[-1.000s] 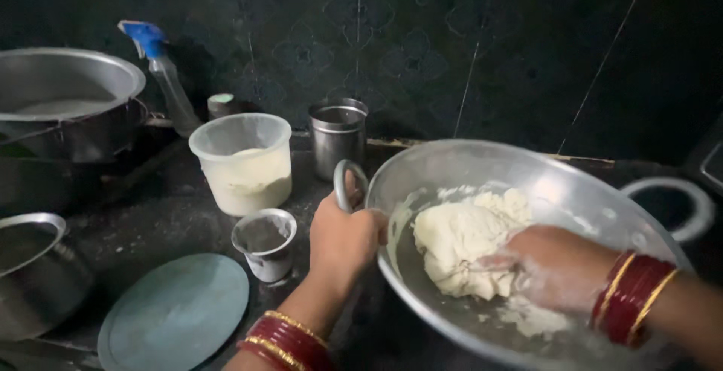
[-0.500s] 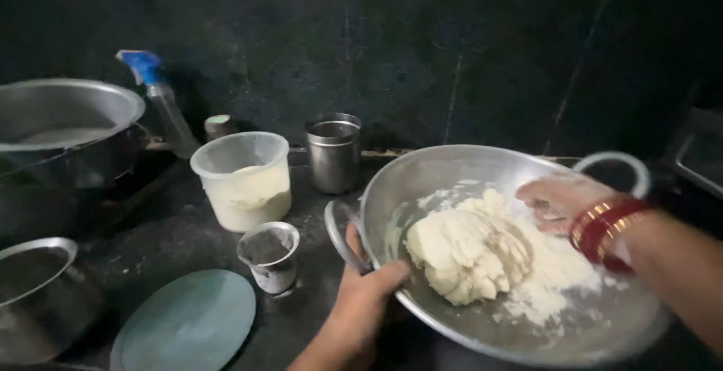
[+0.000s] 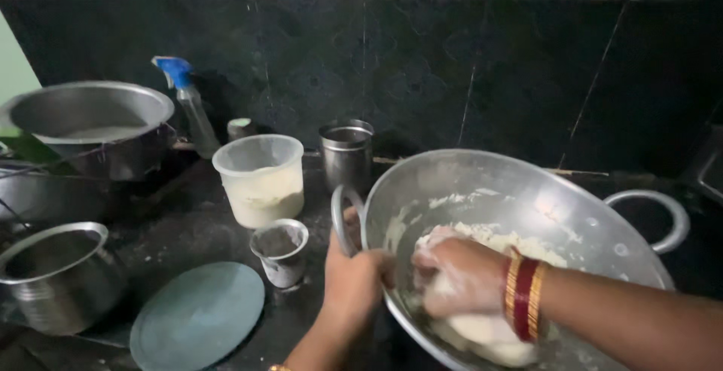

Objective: The person kneads a large mass of white dough in a metal bowl using both hands. They periodically add liquid from a small metal cup and continue to mix and press the dough until it forms a cohesive ball.

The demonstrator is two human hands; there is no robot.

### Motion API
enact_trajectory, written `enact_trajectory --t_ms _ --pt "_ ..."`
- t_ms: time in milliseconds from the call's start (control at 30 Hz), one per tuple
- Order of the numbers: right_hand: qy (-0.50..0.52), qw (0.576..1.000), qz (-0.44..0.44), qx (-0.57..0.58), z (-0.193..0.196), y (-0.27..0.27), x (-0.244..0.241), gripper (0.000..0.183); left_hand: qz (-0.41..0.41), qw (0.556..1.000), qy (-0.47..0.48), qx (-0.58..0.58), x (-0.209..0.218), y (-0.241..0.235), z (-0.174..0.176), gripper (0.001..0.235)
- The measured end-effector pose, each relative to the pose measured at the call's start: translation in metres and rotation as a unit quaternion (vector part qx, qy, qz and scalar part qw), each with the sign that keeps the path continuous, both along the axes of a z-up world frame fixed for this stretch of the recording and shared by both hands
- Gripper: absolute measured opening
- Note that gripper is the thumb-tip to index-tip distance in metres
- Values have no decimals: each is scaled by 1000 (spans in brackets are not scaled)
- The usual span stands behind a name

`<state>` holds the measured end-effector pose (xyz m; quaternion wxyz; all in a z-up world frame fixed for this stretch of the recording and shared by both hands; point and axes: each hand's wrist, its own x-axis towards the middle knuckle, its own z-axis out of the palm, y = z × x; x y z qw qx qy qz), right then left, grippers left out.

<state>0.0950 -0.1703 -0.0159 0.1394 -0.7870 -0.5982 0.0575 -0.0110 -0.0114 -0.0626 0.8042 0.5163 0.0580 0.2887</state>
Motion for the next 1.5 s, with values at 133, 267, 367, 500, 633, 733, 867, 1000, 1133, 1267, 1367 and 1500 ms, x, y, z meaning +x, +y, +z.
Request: enact_trajectory --t_ms 133,267,367,500,633,733,867,1000,1133,1267,1367,1500 --pt "92 955 -235 -154 18 -52 -4 32 76 996 39 -34 -10 -12 18 72" --pt "413 857 -308 -19 47 -98 15 73 99 992 67 -35 -15 -19 28 71" --pt "464 777 -409 -119 62 -98 21 109 109 989 69 -72 -10 -25 31 75" --pt "438 858 -226 -145 30 -78 2 121 114 986 57 -110 -7 -29 28 74" --pt "51 982 -120 -138 13 -42 -9 91 100 986 50 -121 -9 -21 22 68" --pt "-40 981 -152 -113 14 -18 -7 63 114 985 66 -116 -5 -19 18 67" --pt "-49 972 -226 -27 13 2 -9 35 117 990 38 -70 1 -21 19 66" --pt "172 904 -372 120 2 4 6 33 117 989 56 -76 -1 -27 26 63" --pt "152 862 -434 214 -23 8 60 39 131 989 56 -44 -15 -36 28 64" --pt "50 893 -385 227 -1 -23 84 66 184 981 19 -51 -26 -41 17 64" --pt "70 912 -403 37 27 -38 50 80 189 979 53 -50 -17 -38 23 63" --pt "91 952 -292 -33 20 -38 -17 56 187 973 111 -80 -14 -38 30 61"
